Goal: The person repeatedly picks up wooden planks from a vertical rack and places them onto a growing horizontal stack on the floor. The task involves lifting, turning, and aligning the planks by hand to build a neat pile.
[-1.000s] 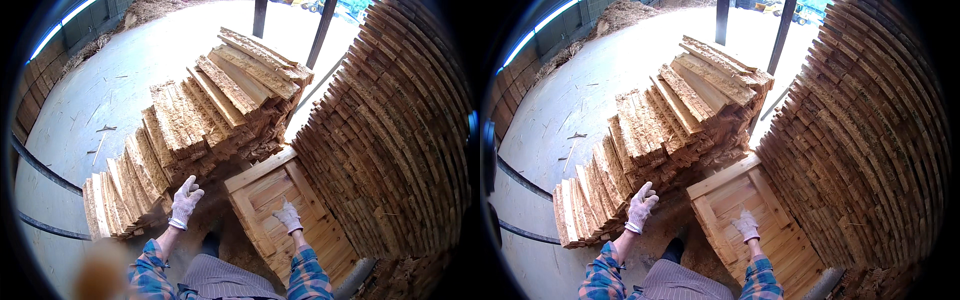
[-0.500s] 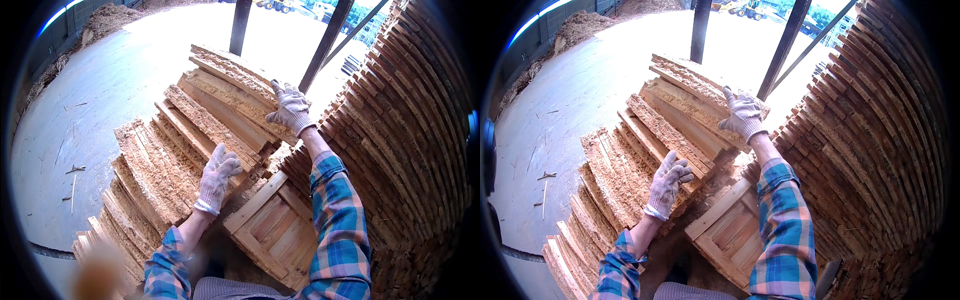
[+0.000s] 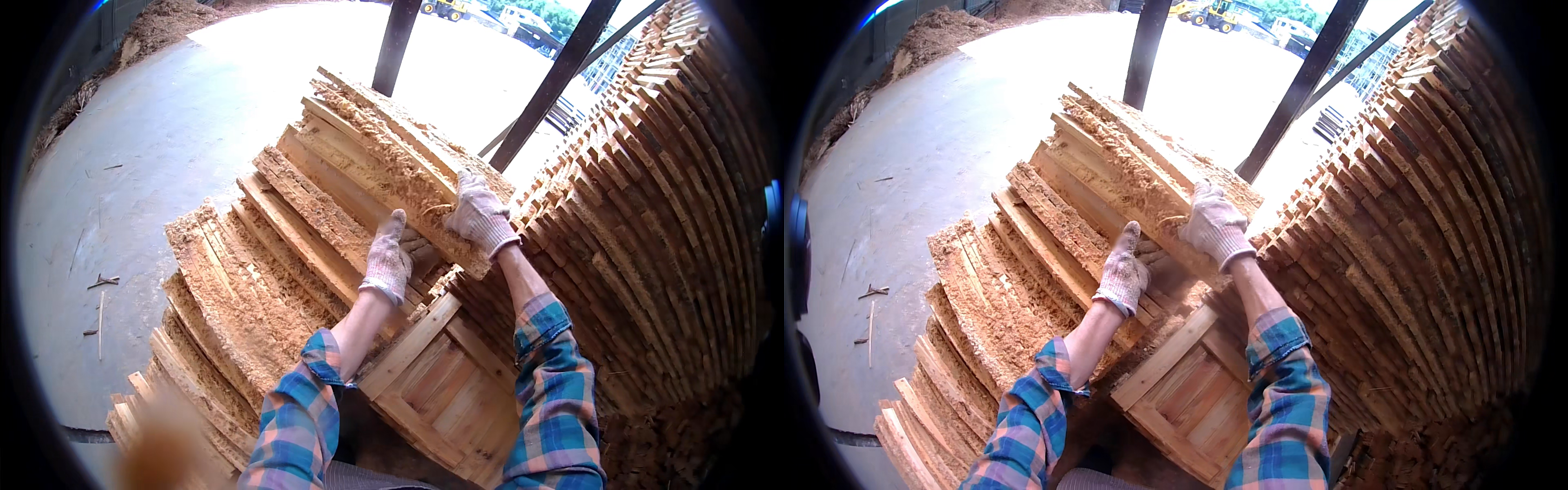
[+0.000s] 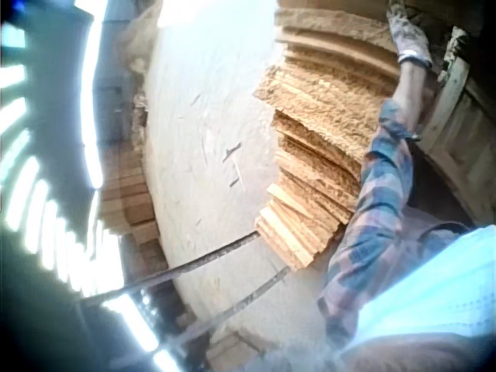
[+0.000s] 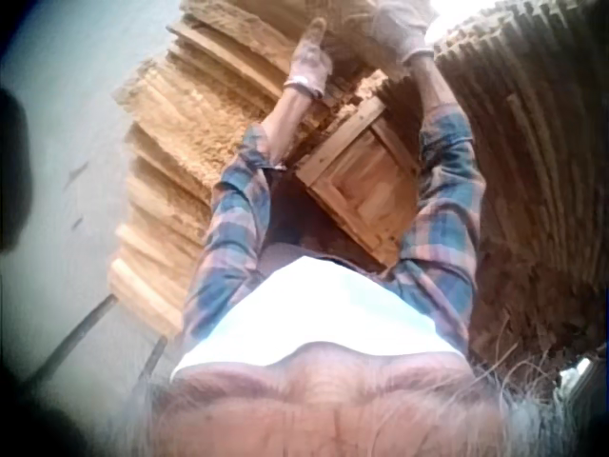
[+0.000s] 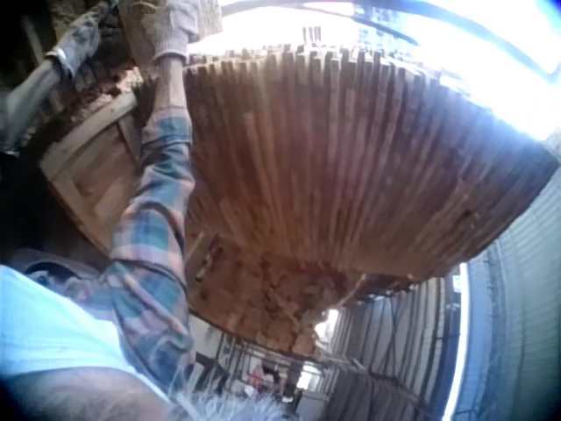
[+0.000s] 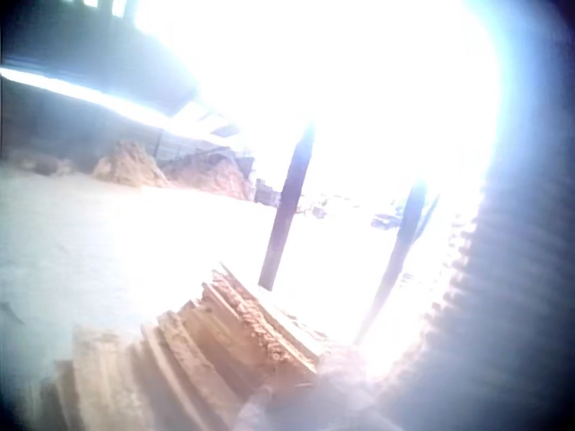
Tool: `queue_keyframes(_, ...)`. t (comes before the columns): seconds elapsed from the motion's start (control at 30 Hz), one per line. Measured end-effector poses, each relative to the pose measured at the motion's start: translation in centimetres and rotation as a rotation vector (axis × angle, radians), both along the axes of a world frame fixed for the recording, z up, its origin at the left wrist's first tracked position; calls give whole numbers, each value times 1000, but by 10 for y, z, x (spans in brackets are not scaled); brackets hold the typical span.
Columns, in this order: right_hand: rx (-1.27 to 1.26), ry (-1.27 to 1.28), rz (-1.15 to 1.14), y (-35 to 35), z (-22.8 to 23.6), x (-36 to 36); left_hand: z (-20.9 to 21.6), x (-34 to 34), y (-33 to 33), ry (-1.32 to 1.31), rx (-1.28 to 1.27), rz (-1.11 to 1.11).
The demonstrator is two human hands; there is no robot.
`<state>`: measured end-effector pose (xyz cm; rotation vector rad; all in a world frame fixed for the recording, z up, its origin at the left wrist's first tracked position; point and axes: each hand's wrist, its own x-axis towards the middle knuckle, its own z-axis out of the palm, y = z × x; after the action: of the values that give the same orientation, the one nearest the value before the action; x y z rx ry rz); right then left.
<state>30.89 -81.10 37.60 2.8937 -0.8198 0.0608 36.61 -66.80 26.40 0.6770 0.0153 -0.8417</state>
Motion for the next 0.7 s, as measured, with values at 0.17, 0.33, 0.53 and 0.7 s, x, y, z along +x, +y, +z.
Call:
queue_keyframes(0.17, -171, -231, -14, 96, -33, -54, 28, 14, 37, -326, 547, -243)
queue_keyframes(0.33, 12, -154, 437, 89, -5, -103, 48, -5, 41, -158, 245, 10)
queue_keyframes(0.53, 954, -585, 287, -39, -60, -105, 42, -14, 32, -182, 180, 49)
queue_keyframes(0.7, 1182, -599, 65, 31, -37, -96, 23, -6, 67, -152, 133, 130)
